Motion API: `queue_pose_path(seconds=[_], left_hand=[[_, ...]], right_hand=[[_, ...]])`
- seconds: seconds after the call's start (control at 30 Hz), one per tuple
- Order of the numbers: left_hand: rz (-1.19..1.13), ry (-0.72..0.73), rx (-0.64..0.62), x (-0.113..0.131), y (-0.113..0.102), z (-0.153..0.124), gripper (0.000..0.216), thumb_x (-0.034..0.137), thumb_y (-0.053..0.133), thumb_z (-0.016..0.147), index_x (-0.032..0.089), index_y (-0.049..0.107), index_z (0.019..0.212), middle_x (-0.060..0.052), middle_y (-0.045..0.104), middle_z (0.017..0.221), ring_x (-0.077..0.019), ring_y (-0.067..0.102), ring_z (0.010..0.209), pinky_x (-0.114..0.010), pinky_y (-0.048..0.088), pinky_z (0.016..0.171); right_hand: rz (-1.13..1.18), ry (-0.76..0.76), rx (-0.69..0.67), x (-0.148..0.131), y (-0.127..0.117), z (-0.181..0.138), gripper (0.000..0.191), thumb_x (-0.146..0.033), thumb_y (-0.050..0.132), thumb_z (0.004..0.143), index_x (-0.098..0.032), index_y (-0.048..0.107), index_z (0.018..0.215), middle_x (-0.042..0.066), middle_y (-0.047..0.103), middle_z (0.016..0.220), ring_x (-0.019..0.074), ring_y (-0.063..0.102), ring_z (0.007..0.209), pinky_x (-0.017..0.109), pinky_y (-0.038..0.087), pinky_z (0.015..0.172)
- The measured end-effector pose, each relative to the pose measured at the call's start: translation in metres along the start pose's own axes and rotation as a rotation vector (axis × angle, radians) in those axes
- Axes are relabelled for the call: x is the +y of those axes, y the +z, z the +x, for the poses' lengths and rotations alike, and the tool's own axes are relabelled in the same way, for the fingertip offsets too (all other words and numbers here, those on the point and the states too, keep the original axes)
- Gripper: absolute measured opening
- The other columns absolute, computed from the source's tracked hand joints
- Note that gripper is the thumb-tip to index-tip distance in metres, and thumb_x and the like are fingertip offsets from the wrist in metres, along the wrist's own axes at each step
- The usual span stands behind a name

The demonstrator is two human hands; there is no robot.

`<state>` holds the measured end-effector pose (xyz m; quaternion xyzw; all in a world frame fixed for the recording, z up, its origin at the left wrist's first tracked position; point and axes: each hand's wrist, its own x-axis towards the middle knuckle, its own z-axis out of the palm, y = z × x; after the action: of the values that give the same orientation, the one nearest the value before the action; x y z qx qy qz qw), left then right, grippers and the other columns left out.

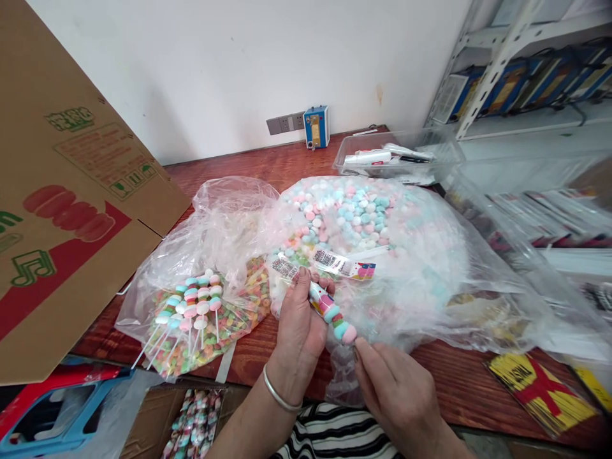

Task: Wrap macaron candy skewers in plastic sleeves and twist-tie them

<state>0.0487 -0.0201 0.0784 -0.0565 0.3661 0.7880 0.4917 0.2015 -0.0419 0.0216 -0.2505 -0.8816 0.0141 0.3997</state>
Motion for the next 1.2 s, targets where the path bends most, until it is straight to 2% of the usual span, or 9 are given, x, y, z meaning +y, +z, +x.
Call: queue_pose_path(seconds=[0.13,0.33,0.43,0.57,0.67,0.87,0.97,1.03,1.2], left_hand=[[0.006,-0.003,0.025,-0.007,0.001,-0.002,0.011,0.02,0.06,0.088,0.016,0.057,0.078,0.002,0.056,0.068,-0.0084,0.056,0.058,-0.024,0.054,0.065],[0.007,-0.016,-0.099,-0.015,0.001,-0.012,0.019,0.033,0.069,0.082,0.017,0.059,0.08,0.002,0.056,0.069,-0.0092,0.057,0.06,-0.026,0.055,0.068],[-0.01,-0.04,-0.129,-0.014,-0.002,-0.012,0.019,0.034,0.066,0.085,0.016,0.06,0.081,0.001,0.056,0.072,-0.0094,0.057,0.063,-0.029,0.055,0.075],[-0.039,-0.032,-0.21,-0.008,-0.004,-0.008,0.018,0.034,0.062,0.088,0.017,0.06,0.083,0.002,0.055,0.073,-0.0085,0.056,0.065,-0.029,0.054,0.08],[-0.005,-0.027,-0.241,-0.004,-0.004,-0.008,0.017,0.032,0.064,0.087,0.017,0.06,0.083,0.001,0.055,0.074,-0.0084,0.056,0.065,-0.026,0.053,0.077],[0.054,-0.047,-0.168,0.001,0.002,-0.011,0.016,0.029,0.068,0.084,0.017,0.057,0.081,0.002,0.055,0.074,-0.0085,0.056,0.064,-0.022,0.05,0.066],[0.058,-0.063,-0.119,-0.005,0.003,-0.016,0.019,0.033,0.069,0.083,0.018,0.057,0.083,0.002,0.056,0.074,-0.0092,0.057,0.063,-0.021,0.049,0.061],[0.065,-0.095,-0.13,-0.012,0.001,-0.02,0.022,0.036,0.07,0.082,0.018,0.057,0.083,0.002,0.056,0.073,-0.009,0.056,0.061,-0.022,0.049,0.061],[0.028,-0.199,-0.206,-0.016,-0.006,-0.022,0.023,0.036,0.07,0.082,0.016,0.062,0.088,-0.001,0.062,0.082,-0.012,0.062,0.073,-0.026,0.053,0.071]], right_hand=[[0.151,0.113,-0.023,-0.005,0.0,0.002,0.015,-0.012,0.05,0.094,-0.013,0.06,0.105,0.002,0.059,0.067,0.0147,0.053,0.058,0.027,0.038,0.056],[0.883,0.854,-0.166,0.001,-0.004,0.018,0.025,-0.038,0.053,0.094,-0.018,0.059,0.081,0.0,0.055,0.069,0.0128,0.049,0.061,0.023,0.04,0.055],[1.227,1.109,-0.194,0.003,-0.006,0.024,0.036,-0.053,0.064,0.084,-0.018,0.06,0.077,-0.005,0.045,0.06,0.0082,0.035,0.05,0.02,0.029,0.043],[1.684,1.367,-0.39,0.002,-0.007,0.022,0.036,-0.055,0.063,0.084,-0.019,0.059,0.084,-0.012,0.027,0.05,0.0037,0.009,0.039,0.018,0.01,0.035],[1.69,1.289,-0.437,0.002,-0.007,0.017,0.035,-0.052,0.062,0.085,-0.018,0.057,0.081,-0.012,0.025,0.051,0.0042,0.01,0.04,0.018,0.013,0.036],[0.587,0.58,-0.24,0.0,-0.002,0.007,0.025,-0.026,0.053,0.092,-0.019,0.056,0.067,-0.002,0.048,0.056,0.0113,0.043,0.051,0.024,0.029,0.051],[0.339,0.38,-0.158,-0.002,0.001,0.006,0.023,-0.019,0.053,0.091,-0.019,0.059,0.069,0.0,0.055,0.056,0.013,0.049,0.05,0.026,0.03,0.053],[0.41,0.432,-0.146,-0.003,0.001,0.009,0.019,-0.02,0.051,0.093,-0.019,0.061,0.077,0.001,0.06,0.062,0.0137,0.053,0.054,0.026,0.034,0.054],[0.934,0.858,-0.196,0.001,-0.004,0.023,0.028,-0.04,0.051,0.094,-0.019,0.057,0.076,-0.003,0.049,0.064,0.0115,0.043,0.056,0.023,0.036,0.051]])
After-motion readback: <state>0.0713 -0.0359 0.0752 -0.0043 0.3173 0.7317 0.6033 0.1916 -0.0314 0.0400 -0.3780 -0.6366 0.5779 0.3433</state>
